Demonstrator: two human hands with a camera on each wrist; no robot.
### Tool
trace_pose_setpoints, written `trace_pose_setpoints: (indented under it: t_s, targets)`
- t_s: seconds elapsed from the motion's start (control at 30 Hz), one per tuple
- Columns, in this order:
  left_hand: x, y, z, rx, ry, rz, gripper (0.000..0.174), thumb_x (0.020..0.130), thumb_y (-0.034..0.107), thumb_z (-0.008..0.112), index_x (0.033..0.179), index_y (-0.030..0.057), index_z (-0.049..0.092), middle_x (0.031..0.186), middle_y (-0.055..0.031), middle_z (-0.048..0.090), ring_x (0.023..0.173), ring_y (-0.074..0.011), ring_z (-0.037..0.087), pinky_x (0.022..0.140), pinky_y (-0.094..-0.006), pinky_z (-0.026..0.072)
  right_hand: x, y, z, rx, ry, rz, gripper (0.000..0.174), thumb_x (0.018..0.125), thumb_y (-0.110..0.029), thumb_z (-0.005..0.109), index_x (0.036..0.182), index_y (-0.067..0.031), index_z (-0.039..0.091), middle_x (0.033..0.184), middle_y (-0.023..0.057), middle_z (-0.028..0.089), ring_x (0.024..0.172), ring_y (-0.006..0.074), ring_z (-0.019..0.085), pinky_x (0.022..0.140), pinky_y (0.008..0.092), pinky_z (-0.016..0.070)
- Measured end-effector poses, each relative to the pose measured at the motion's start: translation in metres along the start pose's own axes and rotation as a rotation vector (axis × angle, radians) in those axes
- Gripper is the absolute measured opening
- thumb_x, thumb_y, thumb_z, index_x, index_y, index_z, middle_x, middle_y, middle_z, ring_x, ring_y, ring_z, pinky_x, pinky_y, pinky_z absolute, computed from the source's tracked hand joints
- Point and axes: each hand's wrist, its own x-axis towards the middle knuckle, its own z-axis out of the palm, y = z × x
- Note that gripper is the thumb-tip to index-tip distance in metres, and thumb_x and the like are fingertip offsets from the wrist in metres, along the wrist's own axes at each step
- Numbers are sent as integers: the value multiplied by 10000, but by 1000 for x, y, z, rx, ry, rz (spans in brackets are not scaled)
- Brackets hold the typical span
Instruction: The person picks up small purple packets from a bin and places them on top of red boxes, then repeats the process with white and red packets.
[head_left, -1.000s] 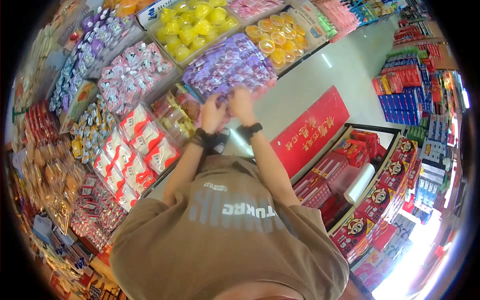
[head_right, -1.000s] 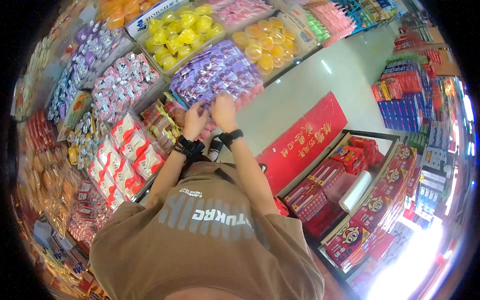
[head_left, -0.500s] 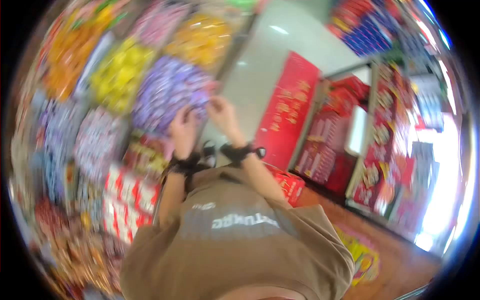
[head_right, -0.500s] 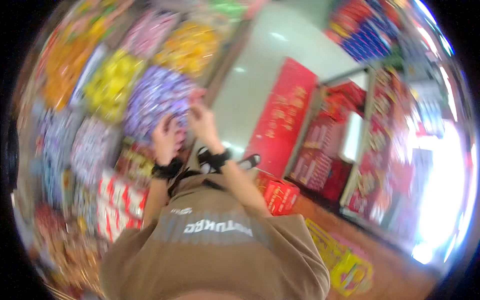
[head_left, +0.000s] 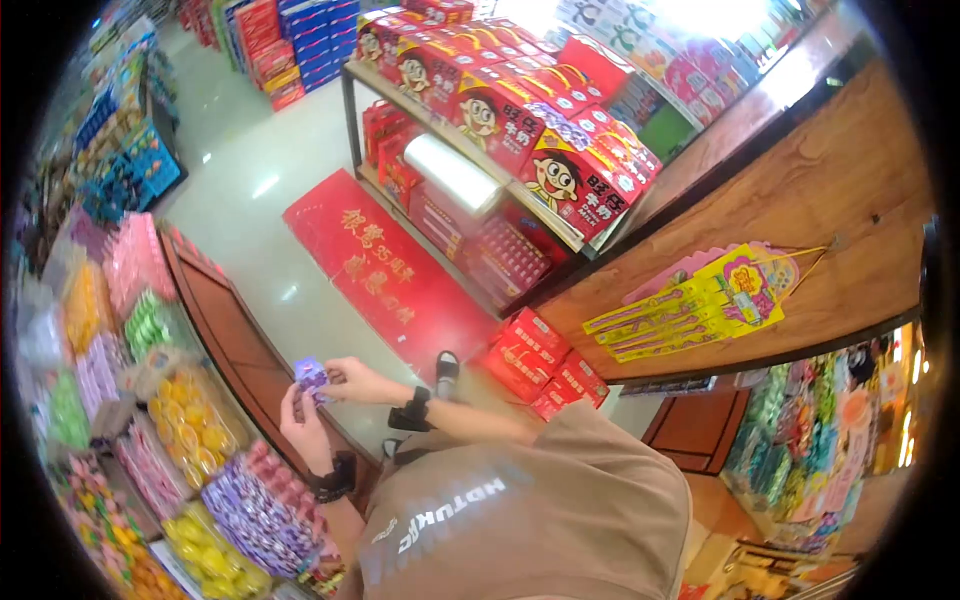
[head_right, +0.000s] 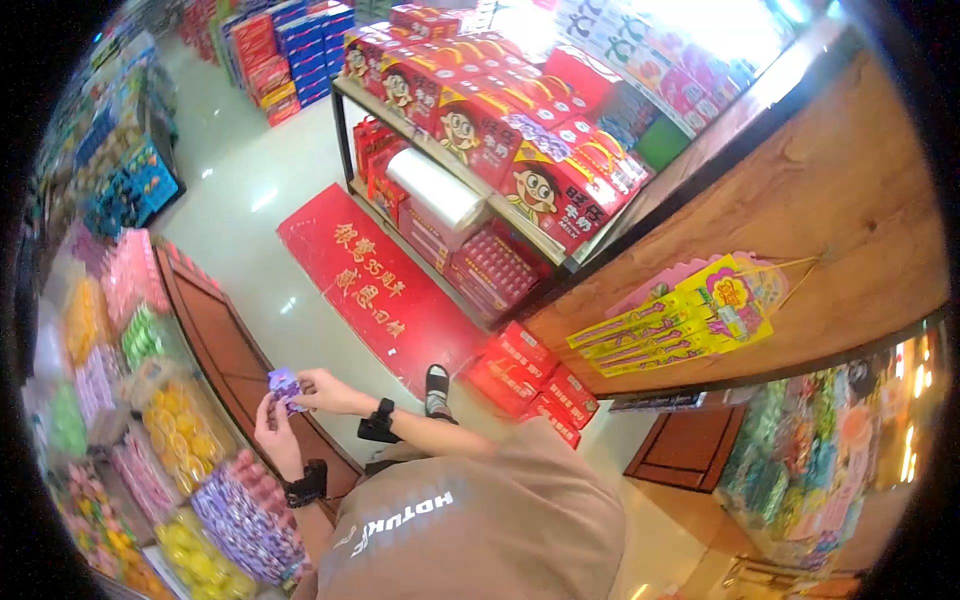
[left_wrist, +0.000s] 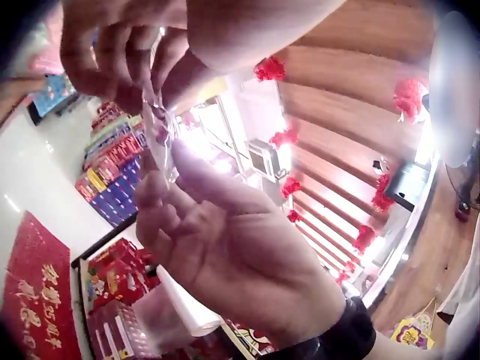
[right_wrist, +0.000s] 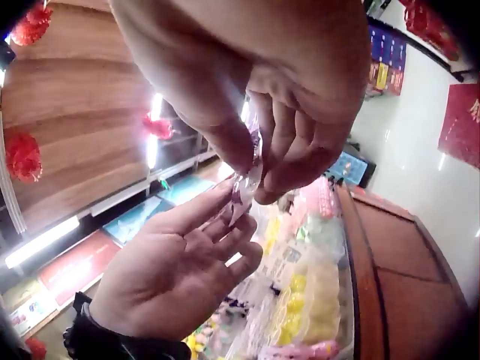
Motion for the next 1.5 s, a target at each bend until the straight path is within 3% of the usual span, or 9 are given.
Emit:
trace_pose_setpoints:
  t_s: [0.2, 0.5, 0.6, 0.77, 0.93, 1.07, 1.33, 1.43, 1.5]
  targets:
    - [55, 36, 121, -79, -317, -8, 328, 965, 41, 587, 1277, -55, 555, 1045, -91, 675, 858, -118, 643, 671, -247, 518, -4, 2, -116, 98, 322, -179, 335, 920, -106, 681, 1210, 38, 596, 1047, 81, 688, 945, 120, 636, 808, 289, 540]
    - [97, 96, 361, -159, -741, 180, 314, 972, 58, 591, 1264, -55, 568, 1085, -127, 672, 1001, -165, 633, 830, -293, 524, -65, -47, -296, 220, 936, -479, 401, 897, -55, 696, 1273, 27, 585, 1066, 87, 700, 918, 128, 656, 808, 289, 552]
    - [106, 115, 442, -52, -777, 424, 270, 957, 76, 609, 1202, -36, 621, 1076, -127, 686, 965, -173, 634, 820, -308, 513, -87, -68, -361, 163, 1105, -437, 627, 876, -55, 705, 1428, 39, 422, 1158, 131, 679, 991, 140, 644, 786, 281, 554]
    - [119, 153, 546, 22, -778, 611, 238, 897, 45, 623, 1115, -42, 661, 994, -129, 700, 888, -186, 641, 804, -332, 506, -102, -104, -448, -68, 1253, -622, 653, 876, -26, 668, 1457, 1, 370, 1050, 100, 680, 899, 123, 643, 750, 272, 536]
    - [133, 185, 620, 1, -775, 676, 234, 860, 55, 645, 1076, -27, 686, 974, -150, 710, 847, -232, 655, 790, -351, 510, -104, -133, -508, -380, 1478, -491, 366, 839, -115, 691, 1189, -20, 640, 795, 137, 675, 662, 214, 663, 629, 348, 521]
    - [146, 196, 661, 141, -736, 803, 231, 865, 83, 643, 1070, -4, 706, 964, -165, 724, 837, -254, 690, 772, -354, 532, -105, -141, -546, -553, 1530, -383, 370, 840, -209, 700, 1158, -19, 675, 823, 184, 687, 707, 319, 669, 658, 403, 525]
    - [149, 192, 675, 195, -702, 924, 210, 885, 126, 629, 1045, 16, 709, 1066, -186, 644, 885, -309, 671, 774, -395, 538, -113, -138, -556, -726, 1520, -271, 364, 845, -224, 659, 1159, -40, 666, 921, 170, 692, 844, 333, 669, 734, 445, 521]
    - [147, 170, 653, 225, -596, 998, 255, 891, 152, 623, 1107, 33, 688, 1105, -204, 611, 1002, -346, 624, 856, -414, 516, -113, -130, -556, -780, 1518, -305, 356, 843, -221, 657, 1153, -46, 657, 957, 167, 678, 866, 335, 653, 743, 448, 515]
    - [138, 150, 619, 213, -535, 1101, 256, 913, 83, 548, 1137, -16, 622, 1235, -277, 555, 1146, -445, 519, 1033, -512, 393, -110, -121, -560, -840, 1522, -394, 355, 852, -226, 654, 1161, -52, 654, 964, 167, 672, 879, 332, 646, 756, 452, 513]
